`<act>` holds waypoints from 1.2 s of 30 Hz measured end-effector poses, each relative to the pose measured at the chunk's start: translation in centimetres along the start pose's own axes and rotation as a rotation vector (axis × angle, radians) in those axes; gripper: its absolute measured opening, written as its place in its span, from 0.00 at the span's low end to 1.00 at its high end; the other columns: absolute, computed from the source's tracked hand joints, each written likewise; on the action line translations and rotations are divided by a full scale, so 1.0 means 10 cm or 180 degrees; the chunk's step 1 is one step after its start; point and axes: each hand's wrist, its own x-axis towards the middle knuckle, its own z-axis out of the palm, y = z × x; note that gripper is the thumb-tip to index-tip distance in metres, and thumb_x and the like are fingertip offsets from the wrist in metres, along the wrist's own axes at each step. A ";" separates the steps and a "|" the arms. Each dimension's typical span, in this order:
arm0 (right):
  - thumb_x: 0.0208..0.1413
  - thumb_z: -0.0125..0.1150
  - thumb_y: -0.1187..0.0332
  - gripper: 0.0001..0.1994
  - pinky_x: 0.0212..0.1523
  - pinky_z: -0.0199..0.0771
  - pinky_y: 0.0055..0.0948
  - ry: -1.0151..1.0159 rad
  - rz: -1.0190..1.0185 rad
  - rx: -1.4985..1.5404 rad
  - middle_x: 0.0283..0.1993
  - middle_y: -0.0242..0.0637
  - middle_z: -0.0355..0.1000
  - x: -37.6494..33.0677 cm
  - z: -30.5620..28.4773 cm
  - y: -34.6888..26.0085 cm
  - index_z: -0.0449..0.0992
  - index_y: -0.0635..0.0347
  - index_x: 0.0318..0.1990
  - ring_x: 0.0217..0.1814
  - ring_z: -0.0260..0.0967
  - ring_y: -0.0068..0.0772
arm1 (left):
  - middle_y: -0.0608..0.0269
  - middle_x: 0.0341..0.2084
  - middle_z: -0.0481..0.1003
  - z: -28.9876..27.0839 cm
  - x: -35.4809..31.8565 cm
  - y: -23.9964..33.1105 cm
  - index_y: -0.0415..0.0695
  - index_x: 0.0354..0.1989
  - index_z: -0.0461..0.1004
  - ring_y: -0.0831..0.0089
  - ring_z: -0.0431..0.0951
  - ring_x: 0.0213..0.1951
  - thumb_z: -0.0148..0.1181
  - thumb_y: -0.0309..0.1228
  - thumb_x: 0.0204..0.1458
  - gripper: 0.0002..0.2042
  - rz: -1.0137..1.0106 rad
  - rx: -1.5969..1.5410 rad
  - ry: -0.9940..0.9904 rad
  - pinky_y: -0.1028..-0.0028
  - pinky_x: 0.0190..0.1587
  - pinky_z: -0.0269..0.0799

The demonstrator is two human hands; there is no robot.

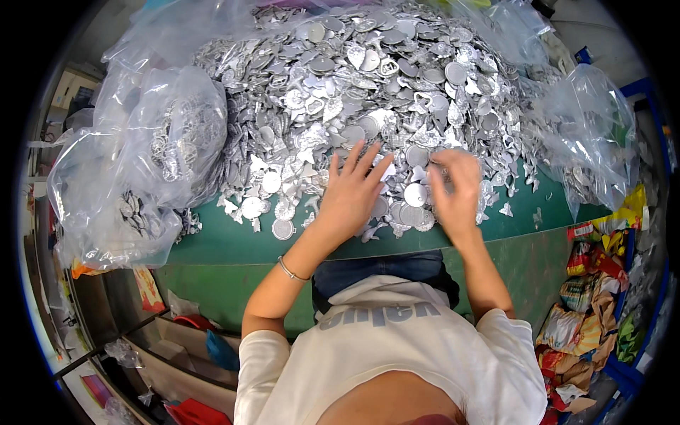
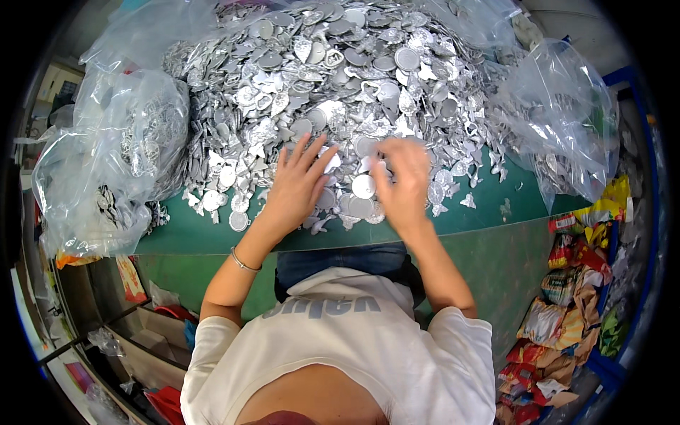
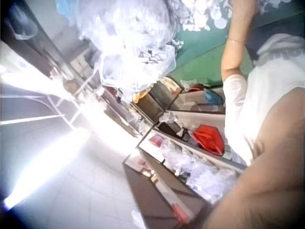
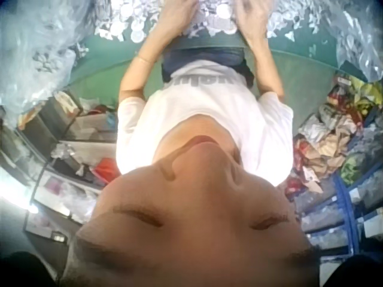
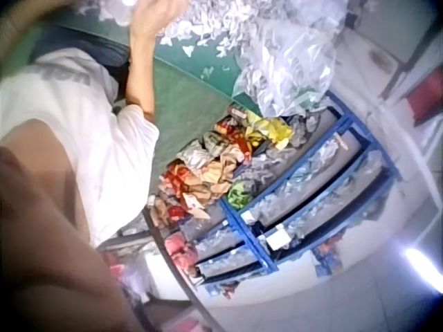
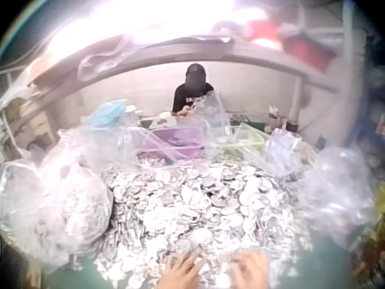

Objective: The person sorts and organizes small silver-colored metal decorative pieces by hand, moving them from a large central pile into smaller plastic bags stored on nearby shelves.

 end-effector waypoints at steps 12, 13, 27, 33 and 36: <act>0.40 0.64 0.73 0.08 0.43 0.55 0.31 0.0184 0.0870 0.0114 0.32 0.36 0.70 -0.03 -0.18 0.36 0.71 0.61 0.28 0.37 0.63 0.36 | 0.53 0.53 0.61 -0.09 -0.19 0.15 0.44 0.50 0.65 0.53 0.59 0.56 0.53 0.21 0.46 0.20 -0.0690 -0.0051 0.0464 0.50 0.57 0.48; 0.41 0.63 0.73 0.08 0.43 0.55 0.31 0.0179 0.0904 0.0150 0.32 0.36 0.70 -0.02 -0.21 0.39 0.71 0.62 0.29 0.37 0.63 0.36 | 0.53 0.49 0.64 -0.05 -0.14 0.16 0.43 0.49 0.66 0.56 0.63 0.51 0.57 0.22 0.43 0.20 -0.0523 -0.0441 0.0643 0.53 0.52 0.54; 0.39 0.65 0.71 0.10 0.39 0.56 0.32 -0.0509 0.0778 -0.0607 0.32 0.34 0.68 -0.39 -0.82 0.45 0.73 0.61 0.31 0.37 0.62 0.38 | 0.58 0.44 0.65 0.36 0.20 0.54 0.51 0.46 0.70 0.62 0.64 0.45 0.61 0.29 0.39 0.21 0.0570 -0.0028 0.0072 0.61 0.44 0.56; 0.38 0.65 0.70 0.11 0.41 0.53 0.32 -0.0931 0.0790 -0.0582 0.32 0.34 0.67 -0.41 -0.90 0.40 0.71 0.62 0.30 0.40 0.60 0.37 | 0.58 0.43 0.65 0.19 0.41 0.51 0.47 0.39 0.70 0.62 0.65 0.45 0.55 0.26 0.37 0.16 0.1278 0.0115 -0.0448 0.66 0.44 0.59; 0.41 0.63 0.72 0.09 0.40 0.56 0.28 -0.0856 0.0938 -0.0220 0.31 0.33 0.67 -0.49 -0.92 0.48 0.70 0.62 0.30 0.36 0.62 0.33 | 0.58 0.43 0.65 0.14 0.49 0.47 0.46 0.38 0.70 0.62 0.65 0.45 0.53 0.25 0.38 0.15 0.1586 0.0017 -0.0724 0.69 0.44 0.61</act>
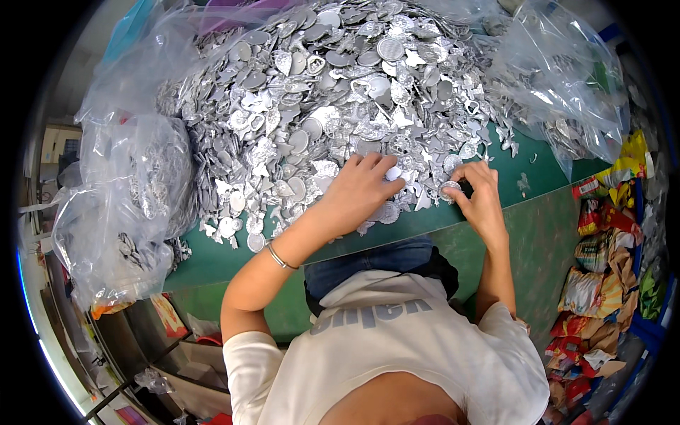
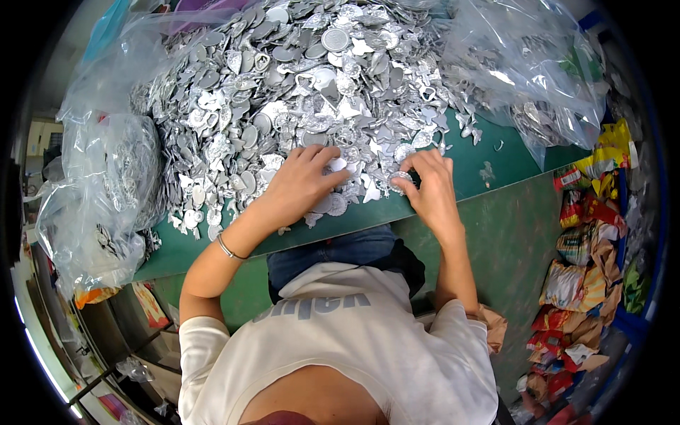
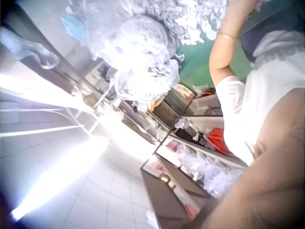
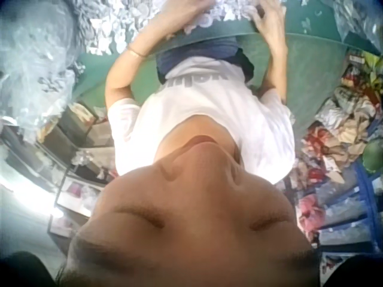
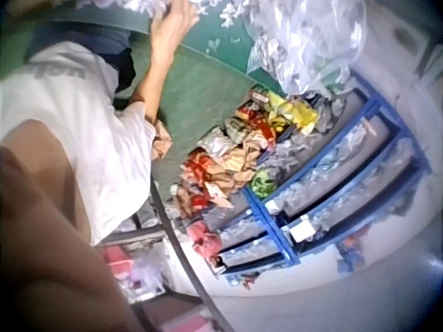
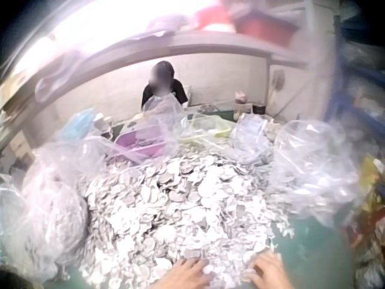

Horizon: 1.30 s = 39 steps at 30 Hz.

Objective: The person sorts and organizes small silver-colored metal decorative pieces by hand, moving them from a large central pile into smaller plastic bags stored on nearby shelves.

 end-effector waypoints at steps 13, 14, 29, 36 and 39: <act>0.45 0.63 0.65 0.12 0.32 0.68 0.28 0.0638 0.0954 0.1216 0.33 0.38 0.73 0.13 -0.02 0.30 0.74 0.63 0.34 0.30 0.70 0.35 | 0.55 0.40 0.68 -0.04 -0.02 -0.11 0.43 0.49 0.67 0.67 0.73 0.34 0.56 0.13 0.40 0.24 -0.1408 -0.1142 0.1690 0.73 0.34 0.71; 0.43 0.65 0.64 0.13 0.33 0.69 0.30 0.0695 0.0562 0.0146 0.35 0.40 0.73 0.15 0.05 0.29 0.75 0.62 0.34 0.31 0.71 0.40 | 0.55 0.40 0.68 -0.07 -0.03 -0.13 0.44 0.49 0.67 0.67 0.73 0.35 0.56 0.13 0.40 0.24 -0.1347 -0.1026 0.1854 0.74 0.35 0.71; 0.36 0.66 0.68 0.13 0.26 0.66 0.37 0.0258 0.0342 -0.0525 0.28 0.41 0.70 0.18 0.05 0.11 0.71 0.62 0.30 0.29 0.69 0.45 | 0.71 0.20 0.58 -0.05 -0.07 0.15 0.36 0.42 0.67 0.83 0.54 0.20 0.47 0.33 0.56 0.12 -0.2646 -0.6695 0.1248 0.83 0.22 0.52; 0.39 0.65 0.74 0.08 0.26 0.62 0.26 0.0554 0.0557 0.1617 0.24 0.31 0.68 0.21 -0.15 0.33 0.69 0.64 0.23 0.25 0.63 0.23 | 0.71 0.20 0.61 -0.18 0.06 0.24 0.37 0.43 0.69 0.85 0.56 0.19 0.49 0.27 0.54 0.10 -0.2926 -0.5772 0.1238 0.84 0.20 0.51; 0.48 0.56 0.73 0.05 0.23 0.62 0.13 0.0187 0.1257 0.4357 0.30 0.31 0.68 0.27 -0.19 0.63 0.69 0.61 0.33 0.28 0.64 0.22 | 0.69 0.20 0.65 -0.19 0.21 0.15 0.39 0.41 0.71 0.81 0.63 0.19 0.54 0.26 0.50 0.10 -0.1898 -0.3445 0.0912 0.80 0.21 0.59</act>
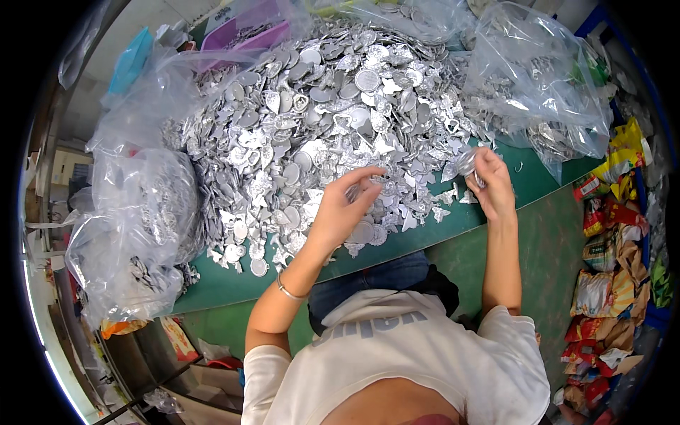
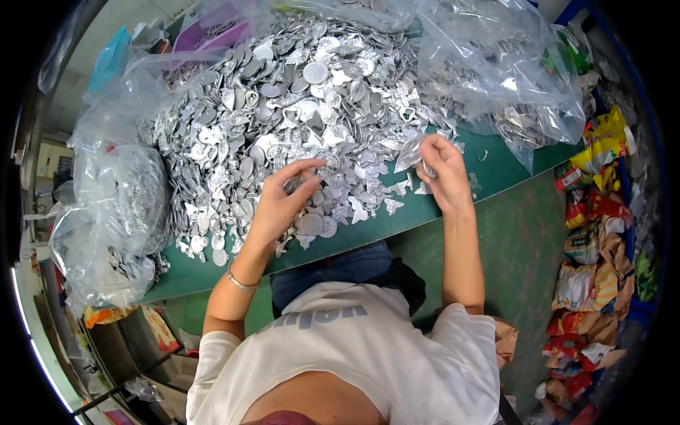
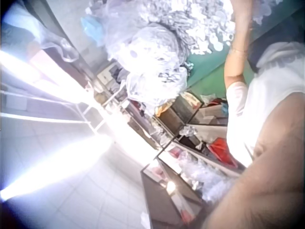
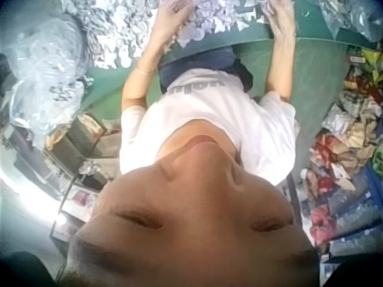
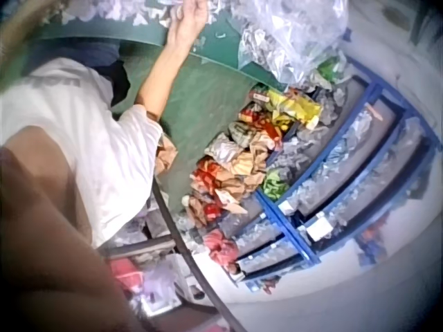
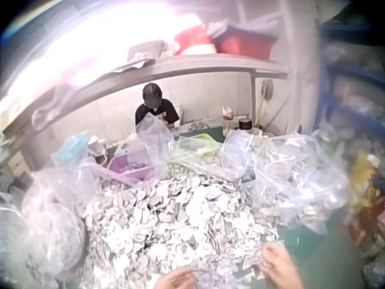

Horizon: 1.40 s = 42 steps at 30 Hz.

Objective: The person sorts and organizes small silver-colored metal decorative pieces by hand, moving them from a large central pile into smaller plastic bags stored on nearby shelves.

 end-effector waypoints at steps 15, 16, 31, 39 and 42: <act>0.46 0.61 0.63 0.12 0.20 0.66 0.30 0.0765 -0.1146 -0.4493 0.16 0.36 0.68 1.00 0.44 0.02 0.73 0.65 0.27 0.18 0.67 0.29 | 0.58 0.34 0.68 0.14 1.09 -0.11 0.41 0.27 0.71 0.63 0.75 0.29 0.53 0.19 0.35 0.08 0.2124 0.3652 -0.0241 0.68 0.27 0.71; 0.46 0.61 0.64 0.13 0.23 0.66 0.35 0.0741 -0.1336 -0.4391 0.18 0.42 0.69 1.02 0.42 0.04 0.72 0.68 0.26 0.18 0.67 0.32 | 0.58 0.32 0.68 0.12 1.09 -0.12 0.41 0.25 0.71 0.64 0.75 0.28 0.53 0.19 0.35 0.06 0.2342 0.3489 -0.0149 0.68 0.26 0.71; 0.49 0.45 0.73 0.15 0.23 0.72 0.26 0.0016 0.0453 0.1467 0.39 0.47 0.68 0.50 0.21 -0.24 0.62 0.70 0.46 0.29 0.68 0.38 | 0.65 0.27 0.62 -0.02 0.55 0.01 0.35 0.53 0.59 0.82 0.58 0.24 0.50 0.21 0.51 0.19 -0.1137 -0.3552 -0.0360 0.83 0.26 0.59; 0.55 0.41 0.73 0.20 0.31 0.71 0.27 -0.0260 0.0684 0.1251 0.39 0.40 0.66 0.35 0.42 -0.32 0.58 0.70 0.55 0.35 0.66 0.36 | 0.59 0.32 0.67 0.06 0.36 0.03 0.36 0.48 0.62 0.76 0.67 0.30 0.48 0.24 0.52 0.15 -0.1505 -0.3287 -0.0151 0.79 0.32 0.69; 0.57 0.42 0.73 0.17 0.28 0.70 0.25 0.0038 0.0581 0.0830 0.38 0.39 0.66 0.34 0.39 -0.26 0.61 0.71 0.53 0.33 0.66 0.32 | 0.60 0.30 0.67 0.06 0.34 -0.09 0.38 0.45 0.64 0.74 0.68 0.31 0.50 0.27 0.53 0.12 -0.1404 -0.3176 -0.0318 0.77 0.32 0.72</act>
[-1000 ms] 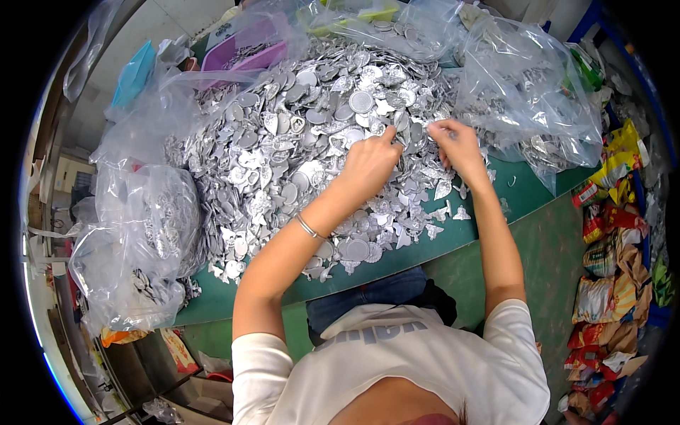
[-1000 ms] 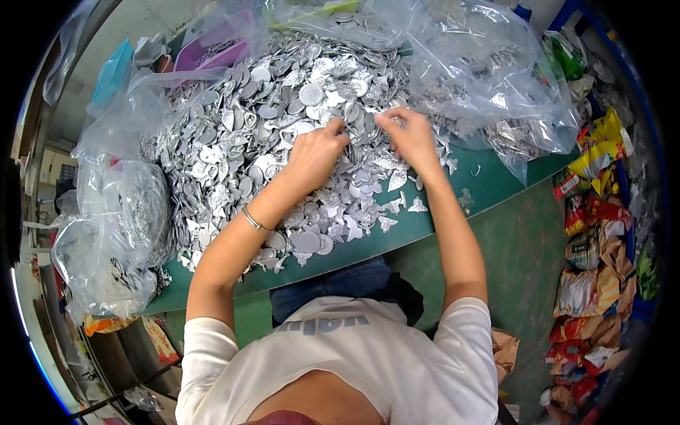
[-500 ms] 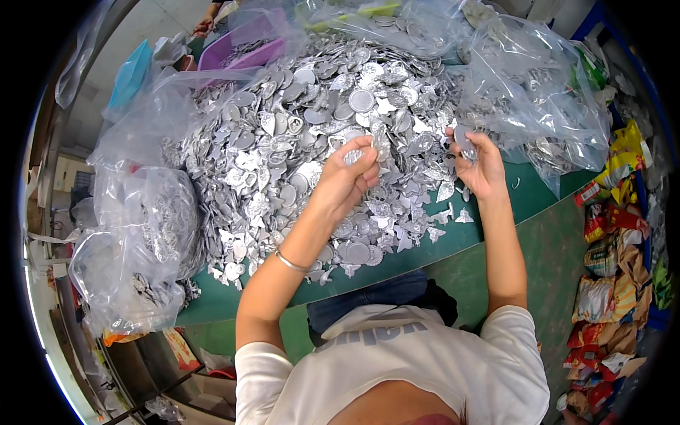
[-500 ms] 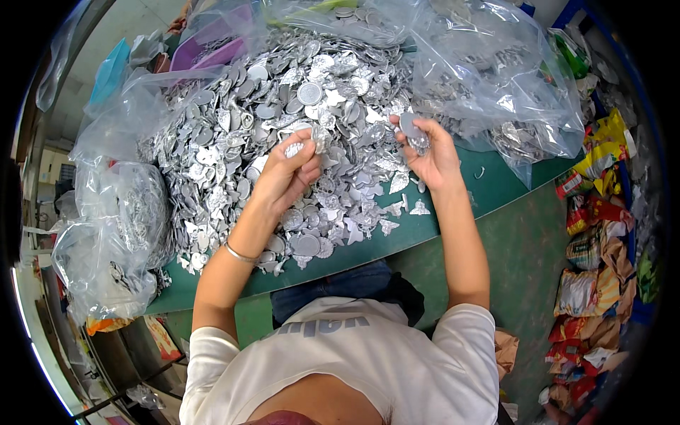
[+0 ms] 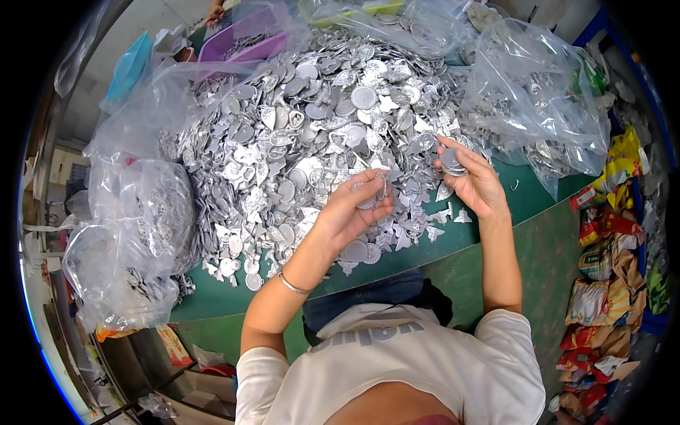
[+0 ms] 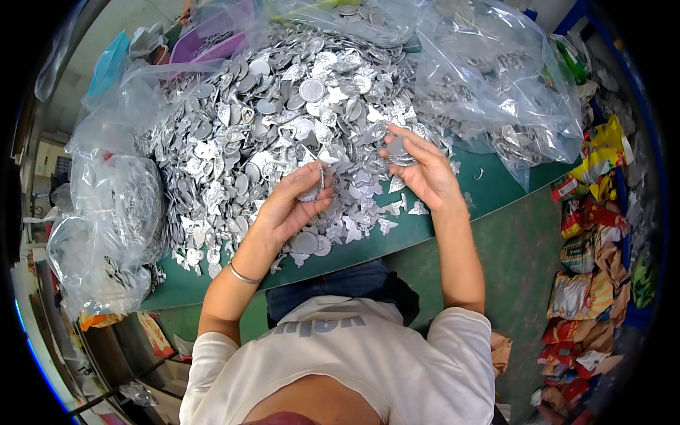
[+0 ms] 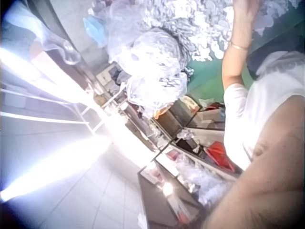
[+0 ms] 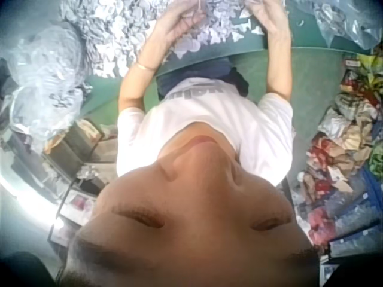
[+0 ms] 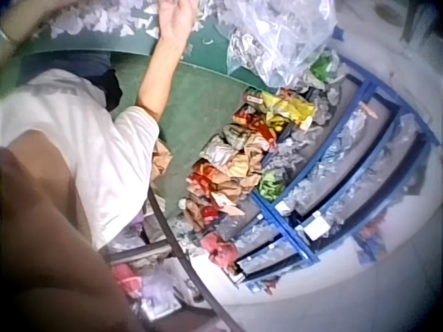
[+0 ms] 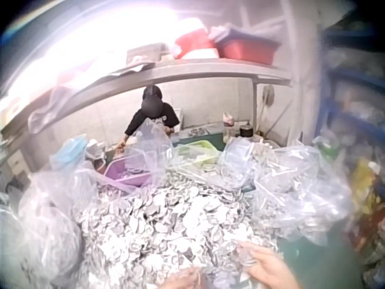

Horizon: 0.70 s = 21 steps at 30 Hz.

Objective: The person sorts and organizes small silver-colored metal decorative pieces by hand, moving them from a large central pile into smaller plastic bags stored on nearby shelves.

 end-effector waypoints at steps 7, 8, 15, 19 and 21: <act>0.55 0.53 0.66 0.15 0.16 0.61 0.17 0.0390 -0.1011 -0.1862 0.27 0.30 0.64 0.16 -0.14 0.01 0.70 0.68 0.46 0.24 0.63 0.21 | 0.63 0.25 0.67 0.08 -0.09 -0.02 0.39 0.38 0.67 0.73 0.69 0.27 0.49 0.33 0.55 0.10 -0.0041 -0.0087 -0.0049 0.74 0.32 0.73; 0.51 0.58 0.65 0.15 0.19 0.64 0.21 0.0389 -0.1054 -0.2534 0.21 0.29 0.61 0.16 -0.11 -0.02 0.73 0.67 0.42 0.23 0.62 0.23 | 0.64 0.25 0.66 0.08 -0.10 -0.03 0.39 0.37 0.67 0.74 0.68 0.27 0.48 0.35 0.55 0.10 -0.0063 -0.0173 -0.0105 0.76 0.30 0.72; 0.43 0.63 0.60 0.16 0.29 0.67 0.38 0.0715 -0.2530 -0.5591 0.26 0.47 0.69 0.51 -0.03 0.13 0.74 0.64 0.34 0.28 0.68 0.48 | 0.66 0.23 0.64 0.02 -0.06 -0.07 0.36 0.37 0.68 0.80 0.61 0.21 0.45 0.35 0.57 0.13 -0.0359 -0.0115 -0.0065 0.80 0.23 0.61; 0.44 0.61 0.65 0.12 0.26 0.67 0.37 0.1030 -0.1297 -0.5724 0.27 0.48 0.70 0.52 0.08 0.10 0.69 0.66 0.26 0.27 0.69 0.45 | 0.67 0.23 0.64 0.22 -0.07 -0.10 0.35 0.44 0.67 0.83 0.58 0.18 0.45 0.30 0.56 0.12 -0.0094 0.0044 0.0382 0.82 0.20 0.56; 0.45 0.59 0.67 0.10 0.24 0.66 0.36 0.0710 -0.1326 -0.5073 0.26 0.45 0.71 0.57 0.05 0.08 0.68 0.65 0.24 0.25 0.69 0.39 | 0.67 0.23 0.64 0.25 -0.06 -0.12 0.35 0.46 0.66 0.84 0.56 0.18 0.45 0.28 0.56 0.13 -0.0043 -0.0080 0.0581 0.83 0.19 0.54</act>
